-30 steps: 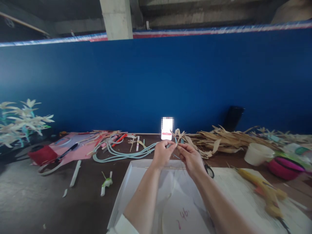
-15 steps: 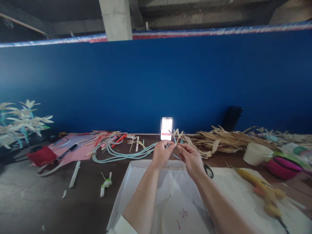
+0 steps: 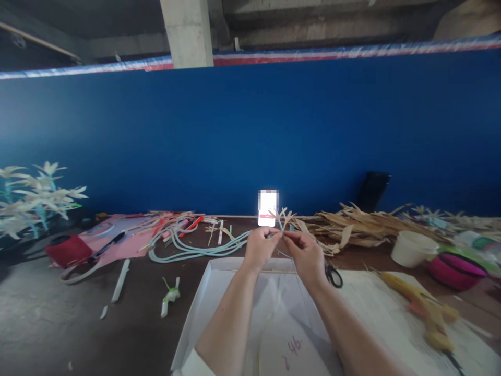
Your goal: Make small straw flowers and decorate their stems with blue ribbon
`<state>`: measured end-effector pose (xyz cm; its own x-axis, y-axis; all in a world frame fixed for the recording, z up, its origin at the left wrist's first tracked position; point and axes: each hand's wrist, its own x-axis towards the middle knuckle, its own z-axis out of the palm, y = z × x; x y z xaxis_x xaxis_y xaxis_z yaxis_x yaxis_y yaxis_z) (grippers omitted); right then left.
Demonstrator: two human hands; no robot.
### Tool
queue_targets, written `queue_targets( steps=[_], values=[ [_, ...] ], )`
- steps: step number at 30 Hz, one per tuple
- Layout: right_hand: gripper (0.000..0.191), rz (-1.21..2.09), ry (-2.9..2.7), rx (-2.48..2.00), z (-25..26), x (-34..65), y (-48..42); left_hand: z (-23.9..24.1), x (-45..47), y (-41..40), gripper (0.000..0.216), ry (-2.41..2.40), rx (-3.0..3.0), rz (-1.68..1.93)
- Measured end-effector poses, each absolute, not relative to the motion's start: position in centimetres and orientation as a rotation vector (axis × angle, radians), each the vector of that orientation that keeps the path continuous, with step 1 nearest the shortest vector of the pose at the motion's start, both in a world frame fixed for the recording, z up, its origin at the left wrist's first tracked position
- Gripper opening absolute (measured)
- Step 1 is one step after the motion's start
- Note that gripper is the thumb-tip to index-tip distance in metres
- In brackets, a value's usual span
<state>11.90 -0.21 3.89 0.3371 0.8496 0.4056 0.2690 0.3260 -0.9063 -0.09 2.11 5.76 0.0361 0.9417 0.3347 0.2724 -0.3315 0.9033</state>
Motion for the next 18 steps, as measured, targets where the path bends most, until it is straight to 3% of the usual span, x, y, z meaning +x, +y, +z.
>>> queue_targets(
  steps=[6,13,18],
  values=[
    [0.027,0.443,-1.236,-1.218,3.85,11.98,-0.43,5.99,0.31,1.79,0.021,1.317,1.669,1.352],
    [0.03,1.053,-0.917,-0.912,3.63,12.55,0.32,5.98,0.4,1.78,0.023,1.22,1.627,1.387],
    [0.023,1.176,-0.884,-0.926,3.72,12.73,0.43,5.78,0.38,1.9,0.023,1.218,1.618,1.385]
  ],
)
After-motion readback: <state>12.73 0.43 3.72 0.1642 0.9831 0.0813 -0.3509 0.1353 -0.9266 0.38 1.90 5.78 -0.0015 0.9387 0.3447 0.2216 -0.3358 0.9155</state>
